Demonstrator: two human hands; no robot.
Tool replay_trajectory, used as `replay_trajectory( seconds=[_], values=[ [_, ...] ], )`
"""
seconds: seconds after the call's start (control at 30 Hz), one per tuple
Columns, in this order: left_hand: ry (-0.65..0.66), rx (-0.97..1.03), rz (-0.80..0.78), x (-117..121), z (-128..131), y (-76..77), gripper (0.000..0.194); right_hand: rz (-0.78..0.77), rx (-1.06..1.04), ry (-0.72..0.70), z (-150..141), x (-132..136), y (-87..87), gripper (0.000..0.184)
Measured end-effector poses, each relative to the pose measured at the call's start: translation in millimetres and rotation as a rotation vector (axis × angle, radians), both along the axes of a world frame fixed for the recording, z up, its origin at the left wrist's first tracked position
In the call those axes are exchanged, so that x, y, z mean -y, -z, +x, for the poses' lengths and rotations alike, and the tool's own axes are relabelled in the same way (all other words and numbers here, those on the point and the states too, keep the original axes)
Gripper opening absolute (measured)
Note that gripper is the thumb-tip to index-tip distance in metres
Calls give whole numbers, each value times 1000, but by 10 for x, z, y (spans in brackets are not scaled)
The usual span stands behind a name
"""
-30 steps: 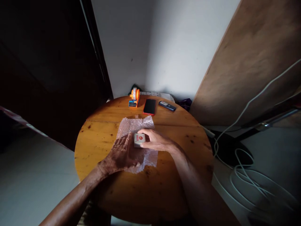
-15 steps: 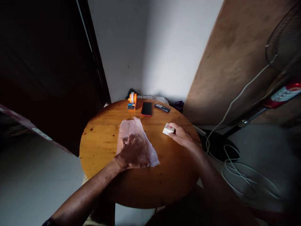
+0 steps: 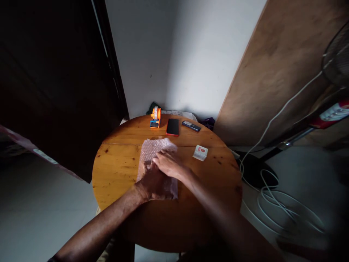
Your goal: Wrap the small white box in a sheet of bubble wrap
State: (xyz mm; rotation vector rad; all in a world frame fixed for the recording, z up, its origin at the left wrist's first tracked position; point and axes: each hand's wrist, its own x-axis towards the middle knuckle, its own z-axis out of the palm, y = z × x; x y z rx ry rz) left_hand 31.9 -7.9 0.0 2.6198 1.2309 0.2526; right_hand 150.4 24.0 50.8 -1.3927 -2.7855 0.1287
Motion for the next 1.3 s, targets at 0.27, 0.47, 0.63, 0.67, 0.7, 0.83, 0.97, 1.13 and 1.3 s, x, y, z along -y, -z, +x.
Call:
replay_trajectory(
  seconds=[0.27,0.47,0.63,0.67,0.7,0.83,0.97,1.13,1.3],
  values=[
    [68,-115,-103,-71,-301,-209,102,83,-56,200,705,-185,240,38],
    [-139,-49,-9,-242,-277,-259,66,170,-85,249,656,-140,387,37],
    [-150,-56,-56,-266,-240,-80,95,164,-103,265,697,-179,426,41],
    [-143,-56,-58,-263,-252,-58,99,158,-107,262,710,-190,427,41],
    [-134,-52,-55,-261,-266,-46,100,150,-110,260,722,-200,426,41],
    [-90,-28,-28,-285,-318,-42,101,119,-118,238,753,-222,402,41],
    [-75,-20,-44,-332,-357,-44,101,80,-129,241,770,-231,361,38],
    [-36,-8,-17,-286,-330,-116,98,99,-138,227,782,-257,344,34],
    [210,11,-71,-144,-167,-185,97,126,-141,221,787,-280,332,38]
  ],
)
